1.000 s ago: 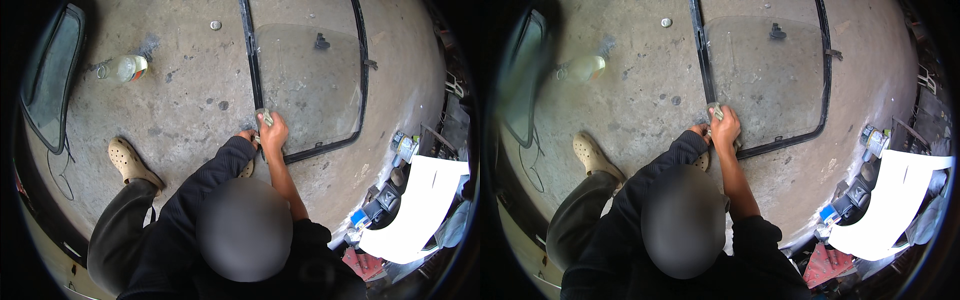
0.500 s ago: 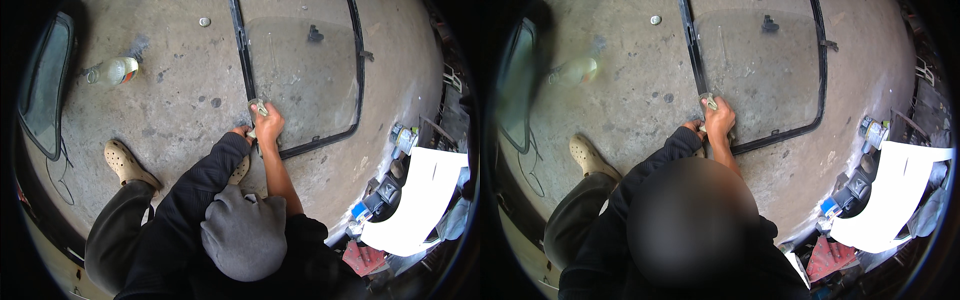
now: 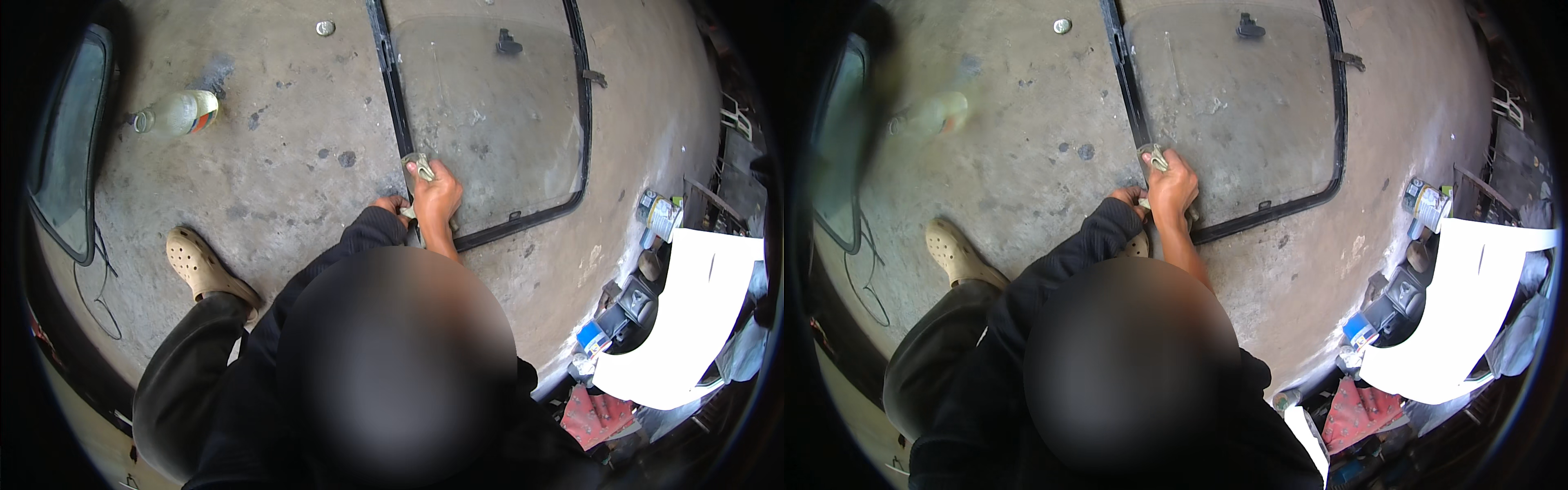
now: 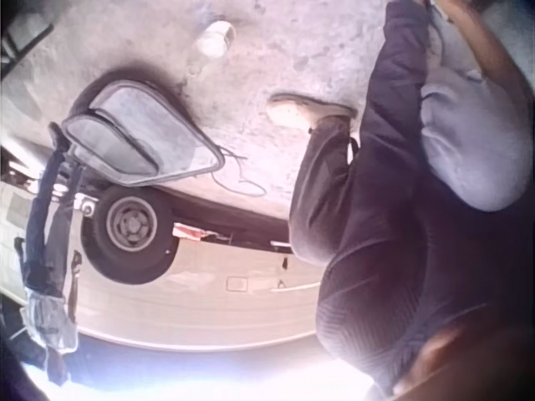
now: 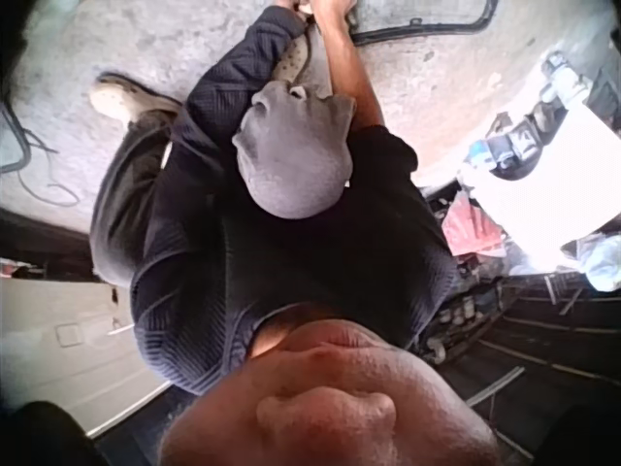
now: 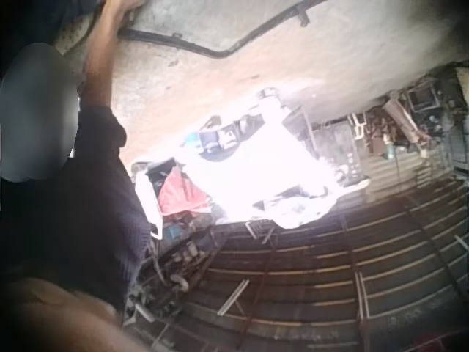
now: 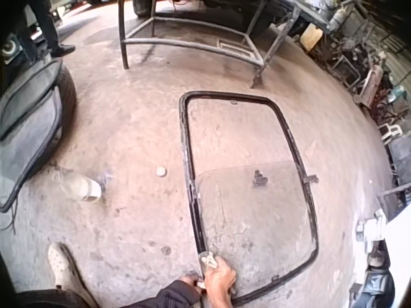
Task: The person cleans a detached car windshield lying on the floor. They wipe the glass and rubber seal with a cloth, then use a razor blade to scrape the seal, and finish by wiping the seal again with the cloth.
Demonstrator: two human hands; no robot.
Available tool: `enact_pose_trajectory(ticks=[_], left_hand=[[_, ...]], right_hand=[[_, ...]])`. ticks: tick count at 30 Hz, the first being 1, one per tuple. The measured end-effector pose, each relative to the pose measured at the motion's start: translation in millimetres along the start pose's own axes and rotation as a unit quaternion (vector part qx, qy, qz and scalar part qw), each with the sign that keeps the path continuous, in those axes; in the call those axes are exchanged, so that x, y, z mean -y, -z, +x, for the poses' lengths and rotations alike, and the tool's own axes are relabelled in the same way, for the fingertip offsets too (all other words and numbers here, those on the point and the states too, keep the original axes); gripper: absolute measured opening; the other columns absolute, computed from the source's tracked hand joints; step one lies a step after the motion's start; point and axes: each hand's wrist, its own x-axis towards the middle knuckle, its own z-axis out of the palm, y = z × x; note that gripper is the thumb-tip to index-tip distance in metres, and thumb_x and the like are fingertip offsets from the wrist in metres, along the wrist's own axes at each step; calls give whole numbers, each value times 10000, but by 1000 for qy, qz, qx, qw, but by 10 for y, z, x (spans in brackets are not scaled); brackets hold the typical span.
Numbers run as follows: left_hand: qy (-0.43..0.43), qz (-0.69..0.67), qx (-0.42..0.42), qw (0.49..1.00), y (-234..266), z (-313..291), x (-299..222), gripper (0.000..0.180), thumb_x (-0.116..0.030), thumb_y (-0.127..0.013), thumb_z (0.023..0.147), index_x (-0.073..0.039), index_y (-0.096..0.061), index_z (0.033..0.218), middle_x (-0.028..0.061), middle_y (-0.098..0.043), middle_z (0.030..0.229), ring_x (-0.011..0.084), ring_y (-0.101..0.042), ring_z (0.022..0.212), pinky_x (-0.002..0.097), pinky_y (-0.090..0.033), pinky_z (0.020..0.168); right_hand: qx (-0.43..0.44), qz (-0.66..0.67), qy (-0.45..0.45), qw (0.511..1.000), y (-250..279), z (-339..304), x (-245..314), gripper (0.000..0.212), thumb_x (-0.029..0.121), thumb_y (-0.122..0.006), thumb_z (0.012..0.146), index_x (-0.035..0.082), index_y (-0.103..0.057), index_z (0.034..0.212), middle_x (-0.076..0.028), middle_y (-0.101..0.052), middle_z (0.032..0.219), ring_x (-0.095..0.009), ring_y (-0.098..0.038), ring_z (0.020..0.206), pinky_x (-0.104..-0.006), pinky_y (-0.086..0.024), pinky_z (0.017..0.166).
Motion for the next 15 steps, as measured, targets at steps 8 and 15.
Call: enact_pose_trajectory(ticks=[8, 15], left_hand=[[-12, 25, -14, 1000, -202, 200, 232, 136, -170, -676, 775, -54, -653, 843, 120, -618, 654, 206, -590, 604, 339, -480, 616], [45, 21, 16, 999, 44, -32, -99, 72, 9, -537, 829, 2, -607, 845, 46, -590, 638, 98, -526, 550, 275, -451, 504]], right_hand=[[19, -20, 8, 1000, -185, 1378, 1050, 287, 349, -728, 733, 95, -679, 858, -193, -646, 783, -407, -612, 770, -471, -473, 654], [13, -20, 46, 999, -229, 514, 324, 234, 310, -718, 739, 92, -646, 786, -142, -637, 732, -362, -617, 687, -458, -470, 578]])
